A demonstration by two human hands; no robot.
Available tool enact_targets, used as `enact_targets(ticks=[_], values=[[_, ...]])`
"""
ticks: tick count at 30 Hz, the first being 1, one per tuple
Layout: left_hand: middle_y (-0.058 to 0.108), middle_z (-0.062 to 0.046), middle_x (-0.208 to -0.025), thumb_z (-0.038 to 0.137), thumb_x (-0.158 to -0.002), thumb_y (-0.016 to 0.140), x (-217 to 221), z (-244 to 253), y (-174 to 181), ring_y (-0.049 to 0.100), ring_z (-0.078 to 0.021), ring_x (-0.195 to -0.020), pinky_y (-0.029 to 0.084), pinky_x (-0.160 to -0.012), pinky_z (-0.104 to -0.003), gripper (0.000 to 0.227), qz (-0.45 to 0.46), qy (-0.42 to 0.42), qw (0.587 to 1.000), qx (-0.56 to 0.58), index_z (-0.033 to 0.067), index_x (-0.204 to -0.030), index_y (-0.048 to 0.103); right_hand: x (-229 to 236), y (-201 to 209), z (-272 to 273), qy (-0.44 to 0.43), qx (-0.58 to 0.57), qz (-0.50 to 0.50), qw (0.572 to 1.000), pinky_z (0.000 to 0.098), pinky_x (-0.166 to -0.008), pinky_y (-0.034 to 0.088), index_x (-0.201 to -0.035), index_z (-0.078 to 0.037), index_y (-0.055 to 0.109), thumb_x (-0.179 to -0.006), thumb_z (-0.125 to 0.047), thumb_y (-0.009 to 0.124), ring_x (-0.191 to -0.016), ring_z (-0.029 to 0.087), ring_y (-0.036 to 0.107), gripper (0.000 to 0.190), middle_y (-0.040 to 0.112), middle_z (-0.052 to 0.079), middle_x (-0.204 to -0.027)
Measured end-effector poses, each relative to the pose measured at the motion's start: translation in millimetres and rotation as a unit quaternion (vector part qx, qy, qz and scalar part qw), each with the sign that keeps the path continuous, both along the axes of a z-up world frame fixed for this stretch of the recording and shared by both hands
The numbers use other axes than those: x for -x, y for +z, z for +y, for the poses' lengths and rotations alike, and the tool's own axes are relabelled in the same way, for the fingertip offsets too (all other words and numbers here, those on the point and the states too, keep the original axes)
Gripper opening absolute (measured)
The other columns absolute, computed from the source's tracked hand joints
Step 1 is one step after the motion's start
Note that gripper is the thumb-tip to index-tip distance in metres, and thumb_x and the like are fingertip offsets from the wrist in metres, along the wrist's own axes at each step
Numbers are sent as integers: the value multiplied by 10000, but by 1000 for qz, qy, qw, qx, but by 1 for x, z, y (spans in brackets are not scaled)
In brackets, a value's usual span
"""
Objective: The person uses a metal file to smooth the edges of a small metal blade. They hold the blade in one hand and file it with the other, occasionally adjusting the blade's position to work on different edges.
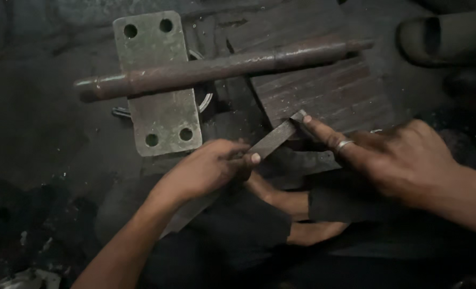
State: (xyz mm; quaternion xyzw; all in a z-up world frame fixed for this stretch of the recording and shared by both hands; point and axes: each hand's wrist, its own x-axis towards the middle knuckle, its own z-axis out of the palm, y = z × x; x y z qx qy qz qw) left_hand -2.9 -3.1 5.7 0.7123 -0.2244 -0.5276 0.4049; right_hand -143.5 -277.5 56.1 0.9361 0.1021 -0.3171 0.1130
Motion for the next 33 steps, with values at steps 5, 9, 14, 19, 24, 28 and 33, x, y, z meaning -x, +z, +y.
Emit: enact_targets(ticks=[5,9,14,19,24,28,33], values=[[685,-71,-720,432,-937,625,2,10,-1,639,-167,-653,527,-616,-344,416,-19,3,1000,24,38,-989,748,-2,8,2,12,1,-53,999,317,-386,474,-1666,-412,143,-939,-132,552,-444,117,603,880,739,0,-763],[656,-111,-726,454,-986,599,0,5,-7,599,-191,-663,506,-632,-372,496,-7,-23,1000,5,-19,-899,722,12,-12,-10,9,-1,-27,1000,361,-338,492,-1681,-402,123,-886,-203,583,-394,172,621,940,715,90,-1011],[689,-60,-842,464,-1016,603,3,11,-15,621,-170,-798,497,-676,-356,462,-195,-14,967,163,17,-1041,721,11,-8,-8,25,-6,-67,997,329,-354,456,-1657,-381,166,-889,-85,557,-392,131,594,912,746,24,-771],[640,-73,-705,471,-973,578,1,6,-14,593,-187,-659,491,-646,-363,496,-24,-26,999,11,2,-867,704,5,-4,-1,0,3,-31,1000,347,-401,466,-1652,-366,120,-972,-232,528,-425,135,599,805,730,-5,-710],[632,-51,-687,479,-953,593,1,8,-5,580,-167,-639,482,-603,-357,475,-22,-18,999,39,24,-910,721,11,-13,-9,35,-90,-168,981,326,-360,451,-1655,-306,264,-886,-100,565,-410,130,569,851,730,25,-736],[620,-73,-677,485,-973,577,1,6,6,574,-198,-614,473,-578,-381,496,-28,-25,999,-12,19,-879,716,26,-27,-18,-3,-65,-127,990,344,-349,467,-1607,-341,293,-905,-82,570,-371,144,572,798,680,27,-634],[705,-125,-715,390,-961,638,17,2,29,690,-272,-644,524,-613,-419,337,-183,-6,983,-4,60,-953,705,41,-33,-26,-31,-239,-248,938,356,-322,402,-1540,-182,454,-817,-143,737,-334,155,517,777,630,34,-544]])
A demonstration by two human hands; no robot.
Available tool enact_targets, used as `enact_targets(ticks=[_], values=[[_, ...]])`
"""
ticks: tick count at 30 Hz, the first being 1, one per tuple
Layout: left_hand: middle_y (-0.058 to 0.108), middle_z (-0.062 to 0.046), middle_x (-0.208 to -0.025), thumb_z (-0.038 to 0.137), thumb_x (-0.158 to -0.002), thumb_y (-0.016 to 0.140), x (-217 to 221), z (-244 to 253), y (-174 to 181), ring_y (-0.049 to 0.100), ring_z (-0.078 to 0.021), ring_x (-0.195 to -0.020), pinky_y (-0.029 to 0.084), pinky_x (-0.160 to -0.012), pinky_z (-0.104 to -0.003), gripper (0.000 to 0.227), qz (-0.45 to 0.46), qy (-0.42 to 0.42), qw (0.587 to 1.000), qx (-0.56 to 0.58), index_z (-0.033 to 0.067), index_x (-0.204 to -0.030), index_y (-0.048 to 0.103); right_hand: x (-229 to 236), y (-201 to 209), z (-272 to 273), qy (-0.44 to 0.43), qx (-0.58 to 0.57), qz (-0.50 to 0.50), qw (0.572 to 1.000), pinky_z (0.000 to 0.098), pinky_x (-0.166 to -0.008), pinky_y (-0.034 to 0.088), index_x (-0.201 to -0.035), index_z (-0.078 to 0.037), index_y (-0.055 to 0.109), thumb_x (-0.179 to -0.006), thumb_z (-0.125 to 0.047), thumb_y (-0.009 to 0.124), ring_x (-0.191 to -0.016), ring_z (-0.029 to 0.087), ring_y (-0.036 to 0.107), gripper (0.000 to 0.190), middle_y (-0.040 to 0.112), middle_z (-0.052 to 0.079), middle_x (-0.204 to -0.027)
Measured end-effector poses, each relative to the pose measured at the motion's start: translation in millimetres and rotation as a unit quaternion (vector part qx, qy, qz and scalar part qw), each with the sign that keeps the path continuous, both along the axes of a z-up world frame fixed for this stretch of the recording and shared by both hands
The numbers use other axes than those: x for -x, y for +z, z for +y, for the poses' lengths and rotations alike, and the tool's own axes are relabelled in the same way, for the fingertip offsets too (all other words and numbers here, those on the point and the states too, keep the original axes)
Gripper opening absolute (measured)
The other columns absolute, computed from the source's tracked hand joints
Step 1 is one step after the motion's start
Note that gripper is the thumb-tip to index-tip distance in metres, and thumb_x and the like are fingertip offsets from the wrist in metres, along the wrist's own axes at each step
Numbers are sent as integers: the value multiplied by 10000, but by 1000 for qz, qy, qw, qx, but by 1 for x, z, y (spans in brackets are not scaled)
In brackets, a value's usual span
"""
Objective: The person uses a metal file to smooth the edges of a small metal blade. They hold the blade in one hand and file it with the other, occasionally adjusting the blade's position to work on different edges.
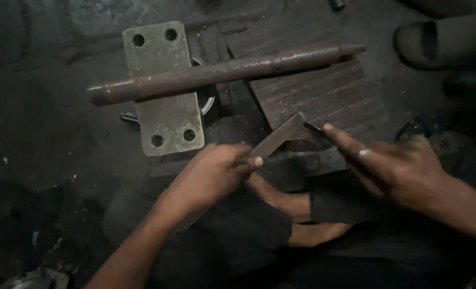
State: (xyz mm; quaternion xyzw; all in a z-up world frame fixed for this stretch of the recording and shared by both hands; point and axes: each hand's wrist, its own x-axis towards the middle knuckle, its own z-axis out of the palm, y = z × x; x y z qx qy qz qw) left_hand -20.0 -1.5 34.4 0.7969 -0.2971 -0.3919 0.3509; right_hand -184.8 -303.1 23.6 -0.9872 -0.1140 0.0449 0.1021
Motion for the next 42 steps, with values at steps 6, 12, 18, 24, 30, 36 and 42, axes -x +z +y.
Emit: enact_targets(ticks=[6,12,18,24,30,36,42], values=[[707,-167,-710,192,-881,697,45,-5,20,713,-353,-647,548,-603,-466,181,-297,-11,952,-72,54,-983,640,33,-1,-9,-85,-11,-126,988,361,-414,396,-1407,-107,652,-836,-40,800,-360,145,479,594,533,48,-456],[681,-104,-682,143,-872,688,60,-10,14,705,-277,-615,548,-582,-402,108,-499,-45,862,-71,84,-873,598,59,-19,-18,-102,-82,-161,978,295,-472,440,-1445,-118,640,-907,-74,760,-459,82,546,553,643,31,-620],[696,-126,-679,204,-917,670,71,-9,5,704,-285,-596,548,-567,-423,191,-482,-40,872,-71,40,-1014,655,69,-30,-10,-107,-137,-150,973,259,-399,427,-1407,-124,626,-883,-107,764,-413,76,538,543,600,-17,-546],[683,-160,-664,334,-983,607,51,-4,19,673,-304,-600,533,-569,-415,444,-139,36,987,-67,38,-1310,660,53,-24,26,-21,-148,-151,977,285,-371,429,-1409,-69,599,-823,-53,759,-386,90,513,607,570,-18,-512],[678,-88,-695,456,-973,579,20,12,-14,662,-183,-647,534,-619,-343,533,91,51,994,9,0,-1223,698,30,-11,61,25,-150,-150,977,311,-432,485,-1458,-50,549,-817,-69,753,-477,107,599,672,643,7,-614],[776,-139,-1027,571,-945,586,13,27,-58,723,-229,-965,552,-863,-365,690,137,35,984,110,-43,-1225,727,23,-8,93,61,-129,-84,986,335,-397,473,-1458,-74,541,-806,-44,696,-438,121,588,671,671,5,-594],[771,-174,-1081,705,-855,569,6,30,-78,741,-294,-1014,561,-871,-403,802,96,21,992,81,11,-1220,739,42,-8,141,142,-166,-81,973,297,-396,434,-1483,-79,523,-866,-32,629,-482,74,561,628,731,70,-806]])
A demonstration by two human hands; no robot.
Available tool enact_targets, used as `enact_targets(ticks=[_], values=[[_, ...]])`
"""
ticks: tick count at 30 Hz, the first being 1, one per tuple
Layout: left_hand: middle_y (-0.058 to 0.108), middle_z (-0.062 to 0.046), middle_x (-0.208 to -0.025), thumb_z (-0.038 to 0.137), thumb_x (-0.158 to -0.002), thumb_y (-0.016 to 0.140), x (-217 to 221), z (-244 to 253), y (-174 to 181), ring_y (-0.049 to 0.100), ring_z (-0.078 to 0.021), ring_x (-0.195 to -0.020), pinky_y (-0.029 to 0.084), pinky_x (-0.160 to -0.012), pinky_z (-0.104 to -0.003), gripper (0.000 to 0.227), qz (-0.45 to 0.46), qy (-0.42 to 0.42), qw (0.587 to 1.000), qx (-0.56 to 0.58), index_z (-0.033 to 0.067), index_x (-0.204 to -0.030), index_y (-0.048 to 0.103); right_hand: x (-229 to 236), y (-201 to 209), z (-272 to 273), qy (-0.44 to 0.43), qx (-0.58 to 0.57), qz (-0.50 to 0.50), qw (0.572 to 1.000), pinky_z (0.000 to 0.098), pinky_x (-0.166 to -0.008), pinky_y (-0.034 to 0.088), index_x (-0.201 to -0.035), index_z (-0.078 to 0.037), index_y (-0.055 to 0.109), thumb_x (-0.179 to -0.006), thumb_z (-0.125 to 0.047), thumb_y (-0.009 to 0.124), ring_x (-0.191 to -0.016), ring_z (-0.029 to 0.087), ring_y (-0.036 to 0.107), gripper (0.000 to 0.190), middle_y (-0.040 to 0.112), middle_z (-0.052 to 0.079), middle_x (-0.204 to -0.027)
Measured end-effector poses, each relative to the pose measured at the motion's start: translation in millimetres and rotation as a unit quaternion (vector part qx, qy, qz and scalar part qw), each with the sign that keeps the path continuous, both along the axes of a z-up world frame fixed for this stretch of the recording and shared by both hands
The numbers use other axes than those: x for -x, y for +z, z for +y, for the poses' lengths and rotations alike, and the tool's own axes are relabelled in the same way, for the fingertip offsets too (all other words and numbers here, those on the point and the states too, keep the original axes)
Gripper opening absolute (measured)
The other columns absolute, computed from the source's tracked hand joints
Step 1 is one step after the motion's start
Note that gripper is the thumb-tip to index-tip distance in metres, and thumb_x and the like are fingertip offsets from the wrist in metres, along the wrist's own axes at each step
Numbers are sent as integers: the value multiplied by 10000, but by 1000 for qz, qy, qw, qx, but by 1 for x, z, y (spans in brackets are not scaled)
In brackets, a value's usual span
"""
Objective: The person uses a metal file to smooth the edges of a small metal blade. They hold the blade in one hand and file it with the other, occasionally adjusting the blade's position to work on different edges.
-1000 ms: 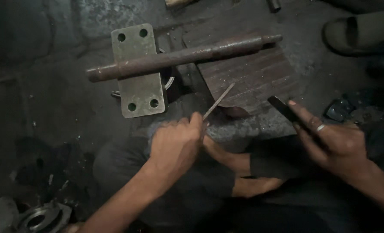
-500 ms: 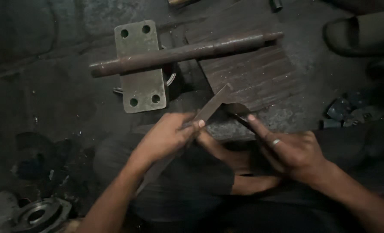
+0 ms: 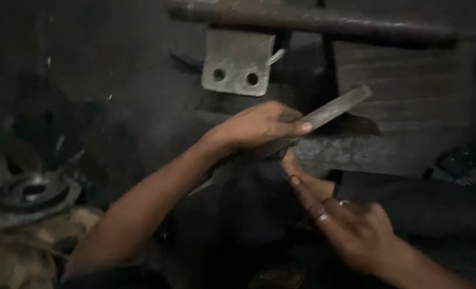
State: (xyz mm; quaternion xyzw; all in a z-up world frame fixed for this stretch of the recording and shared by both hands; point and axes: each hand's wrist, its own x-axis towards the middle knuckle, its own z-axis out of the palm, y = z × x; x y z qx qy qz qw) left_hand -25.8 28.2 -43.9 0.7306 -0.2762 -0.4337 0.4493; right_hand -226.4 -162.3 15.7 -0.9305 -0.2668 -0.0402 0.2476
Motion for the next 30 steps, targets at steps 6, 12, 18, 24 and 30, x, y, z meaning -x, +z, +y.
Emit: enact_targets(ticks=[6,12,18,24,30], values=[[798,-153,-977,754,-800,595,-7,0,-11,770,-276,-919,592,-782,-404,807,-64,-3,998,23,41,-1129,783,4,-1,52,1,28,23,999,315,-403,416,-1463,10,535,-850,-14,594,-458,112,508,616,600,42,-679],[768,-99,-739,774,-748,611,-7,0,-16,760,-230,-699,558,-592,-402,780,-83,2,996,16,63,-990,820,5,-7,73,-43,70,24,996,339,-352,387,-1449,21,558,-834,0,598,-394,127,493,618,571,41,-582],[715,-121,-695,791,-769,595,-2,10,-6,708,-252,-640,506,-556,-431,795,-112,3,993,-38,37,-893,818,8,0,58,-102,83,15,991,351,-392,392,-1455,-2,566,-855,-127,679,-410,140,505,623,641,71,-646],[698,-111,-778,713,-811,726,-6,18,-2,672,-213,-700,536,-533,-385,768,-88,4,996,23,-17,-1051,746,5,5,15,-167,75,-26,983,337,-430,409,-1466,19,561,-914,-79,697,-454,124,524,577,636,69,-655],[799,-214,-915,505,-825,722,-5,16,17,754,-317,-851,559,-719,-436,577,18,-74,996,-35,41,-1165,769,-8,2,-3,-164,109,-24,980,327,-412,390,-1442,-4,554,-923,-34,678,-432,112,505,534,665,92,-708]])
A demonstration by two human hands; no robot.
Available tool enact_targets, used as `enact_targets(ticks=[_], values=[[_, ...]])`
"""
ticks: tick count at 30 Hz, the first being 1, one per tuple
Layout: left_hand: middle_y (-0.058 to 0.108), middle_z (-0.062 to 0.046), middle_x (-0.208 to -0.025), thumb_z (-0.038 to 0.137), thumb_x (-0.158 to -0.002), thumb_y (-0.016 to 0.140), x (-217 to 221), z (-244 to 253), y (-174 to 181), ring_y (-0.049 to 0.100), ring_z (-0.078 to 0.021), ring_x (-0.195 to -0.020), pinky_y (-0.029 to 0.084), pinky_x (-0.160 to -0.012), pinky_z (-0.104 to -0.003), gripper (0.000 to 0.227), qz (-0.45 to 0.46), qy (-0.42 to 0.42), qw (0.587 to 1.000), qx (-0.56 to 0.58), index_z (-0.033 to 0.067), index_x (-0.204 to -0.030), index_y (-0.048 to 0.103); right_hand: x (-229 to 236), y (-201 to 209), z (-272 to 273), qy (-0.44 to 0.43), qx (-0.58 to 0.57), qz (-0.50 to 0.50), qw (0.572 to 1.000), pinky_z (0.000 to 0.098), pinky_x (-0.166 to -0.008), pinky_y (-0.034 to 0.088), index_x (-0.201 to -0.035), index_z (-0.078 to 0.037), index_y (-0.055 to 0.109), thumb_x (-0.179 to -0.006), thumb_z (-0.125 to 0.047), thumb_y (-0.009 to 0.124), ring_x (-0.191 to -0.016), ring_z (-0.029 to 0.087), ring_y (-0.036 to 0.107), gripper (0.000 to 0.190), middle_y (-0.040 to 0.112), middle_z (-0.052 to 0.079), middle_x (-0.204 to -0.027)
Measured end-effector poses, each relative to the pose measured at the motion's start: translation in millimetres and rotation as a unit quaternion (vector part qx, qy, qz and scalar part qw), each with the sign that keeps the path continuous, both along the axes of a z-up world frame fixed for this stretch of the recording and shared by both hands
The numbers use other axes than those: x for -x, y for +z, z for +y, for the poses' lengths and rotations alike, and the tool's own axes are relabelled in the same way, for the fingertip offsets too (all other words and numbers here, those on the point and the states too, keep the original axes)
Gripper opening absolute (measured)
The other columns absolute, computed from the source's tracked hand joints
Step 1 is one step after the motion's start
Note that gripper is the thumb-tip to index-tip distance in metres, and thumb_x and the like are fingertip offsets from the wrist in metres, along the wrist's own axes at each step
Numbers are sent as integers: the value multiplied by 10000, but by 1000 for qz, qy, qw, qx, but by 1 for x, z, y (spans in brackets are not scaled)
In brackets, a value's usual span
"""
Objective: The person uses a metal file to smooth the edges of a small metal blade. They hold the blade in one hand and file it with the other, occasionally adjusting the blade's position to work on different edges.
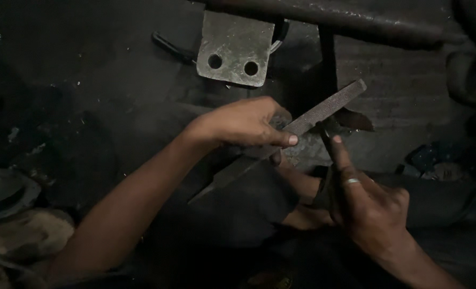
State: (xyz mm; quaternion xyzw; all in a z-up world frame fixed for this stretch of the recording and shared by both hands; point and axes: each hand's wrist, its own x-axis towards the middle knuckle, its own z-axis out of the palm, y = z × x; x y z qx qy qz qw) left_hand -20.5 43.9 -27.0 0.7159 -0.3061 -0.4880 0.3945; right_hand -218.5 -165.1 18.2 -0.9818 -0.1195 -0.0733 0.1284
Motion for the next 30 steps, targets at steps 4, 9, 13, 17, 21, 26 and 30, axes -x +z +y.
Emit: enact_targets(ticks=[4,9,13,17,21,26,30], values=[[750,-192,-1168,486,-888,690,-1,-6,0,734,-293,-1071,569,-904,-413,637,-22,-21,1000,-5,21,-1320,638,-7,4,-4,-13,15,67,998,357,-369,386,-1468,-23,549,-855,-108,696,-361,133,483,636,590,56,-541],[591,-164,-1409,491,-912,622,3,-9,-3,595,-295,-1282,492,-1039,-415,724,3,-23,999,-27,35,-1457,487,-4,10,-11,18,65,81,994,361,-390,396,-1542,-89,510,-870,-129,640,-416,151,514,686,669,66,-661],[545,-122,-1429,532,-920,549,8,-5,4,522,-283,-1341,458,-1059,-429,712,-3,-8,998,-68,87,-1472,482,-12,13,-28,56,140,116,982,367,-353,405,-1553,-183,476,-872,-80,599,-391,162,532,700,725,80,-713],[614,-118,-1354,537,-924,504,10,-4,10,567,-266,-1302,472,-1035,-448,651,-14,-25,996,-84,131,-1427,580,-31,18,-56,85,347,272,893,277,-339,474,-1617,-411,289,-952,-140,521,-378,90,585,754,771,34,-878],[579,-128,-1374,552,-935,534,11,-4,12,538,-281,-1308,462,-1032,-451,705,-32,-14,997,-69,103,-1477,487,-49,21,-75,187,299,173,920,311,-415,487,-1636,-394,295,-967,-148,495,-531,177,665,741,758,99,-929],[564,-108,-1365,529,-913,540,10,-9,10,558,-264,-1268,486,-1003,-450,678,1,-5,995,-95,141,-1466,484,-52,24,-84,185,339,265,883,311,-366,493,-1630,-443,238,-962,-193,496,-447,145,651,758,772,70,-967],[728,-143,-1178,493,-940,527,7,-7,4,711,-265,-1115,567,-913,-426,605,37,-32,998,-49,94,-1389,595,-57,27,-80,171,417,295,842,274,-378,475,-1631,-468,145,-993,-194,465,-434,99,605,765,737,57,-953]])
